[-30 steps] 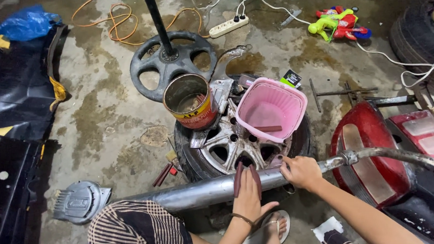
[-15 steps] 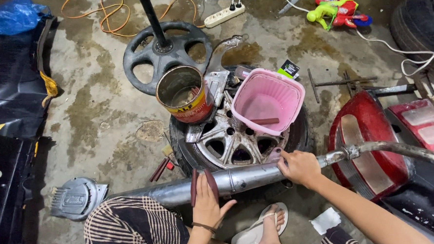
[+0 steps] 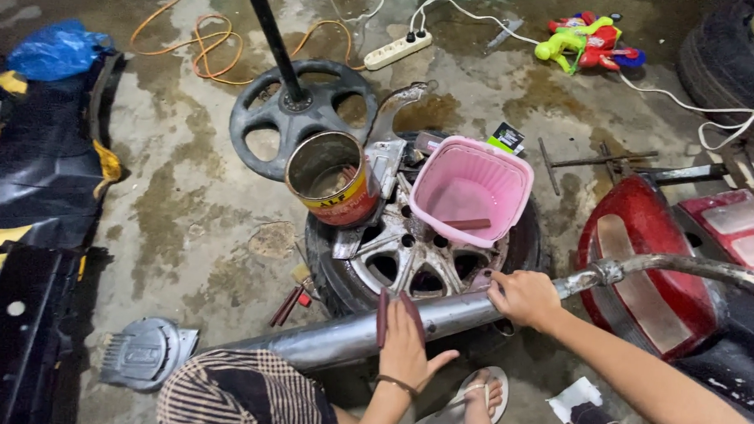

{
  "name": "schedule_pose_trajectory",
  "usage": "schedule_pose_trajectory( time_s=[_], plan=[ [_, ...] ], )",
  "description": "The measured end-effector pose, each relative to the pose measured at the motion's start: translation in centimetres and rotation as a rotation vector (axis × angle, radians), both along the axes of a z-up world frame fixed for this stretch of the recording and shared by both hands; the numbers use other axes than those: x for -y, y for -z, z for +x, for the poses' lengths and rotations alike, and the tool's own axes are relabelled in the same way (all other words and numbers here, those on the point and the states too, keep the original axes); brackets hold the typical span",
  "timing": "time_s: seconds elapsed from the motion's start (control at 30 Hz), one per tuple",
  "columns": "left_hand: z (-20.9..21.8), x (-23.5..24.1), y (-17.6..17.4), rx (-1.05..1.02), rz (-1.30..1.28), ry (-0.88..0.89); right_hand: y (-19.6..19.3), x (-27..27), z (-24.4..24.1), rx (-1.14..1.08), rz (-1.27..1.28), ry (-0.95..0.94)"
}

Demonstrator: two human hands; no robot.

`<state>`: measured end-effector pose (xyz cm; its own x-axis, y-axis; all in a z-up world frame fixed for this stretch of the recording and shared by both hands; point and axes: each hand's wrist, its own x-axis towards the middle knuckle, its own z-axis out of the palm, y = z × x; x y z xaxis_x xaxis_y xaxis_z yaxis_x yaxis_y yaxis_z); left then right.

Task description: The person sits on the floor and uses a sanding block to smooth the surface of a metal pipe. They hold the pipe steady with one hand while moving the sanding block back and forth along its length.

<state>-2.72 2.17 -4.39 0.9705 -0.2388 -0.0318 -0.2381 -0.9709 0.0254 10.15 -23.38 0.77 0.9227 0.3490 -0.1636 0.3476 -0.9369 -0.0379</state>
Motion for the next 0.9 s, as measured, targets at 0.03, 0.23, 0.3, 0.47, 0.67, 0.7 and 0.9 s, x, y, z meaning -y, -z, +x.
schedule_pose_trajectory(
  time_s=[0.03,0.23,0.3,0.47,0.67,0.7,0.9],
  plan=[
    [-0.1,0.1,0.2,0.001,0.005,-0.004,-0.1,-0.1,-0.1,0.001,0.005,-0.004],
    [-0.1,0.1,-0.4,-0.008,0.019,0.000,-1.0,-0.7,-0.6,-0.072,-0.068,0.029],
    [0.0,0.1,-0.8,-0.023,0.008,0.019,-1.1,-0.7,-0.5,-0.055,-0.075,0.028],
    [1.1,0.9,-3.2,-0.001,-0.013,0.026,-1.1,-0.8,-0.7,-0.062,-0.087,0.024],
    [3.7,2.4,-5.3,-0.019,-0.256,0.022,-0.4,-0.3,-0.3,-0.044,-0.075,0.031],
    [3.9,2.5,-5.6,-0.058,-0.265,0.018,-0.4,-0.4,-0.2,-0.045,-0.064,0.030],
    [1.8,2.6,-2.0,0.034,-0.186,0.060,-0.2,-0.3,0.2,-0.026,-0.034,0.042]
  ],
)
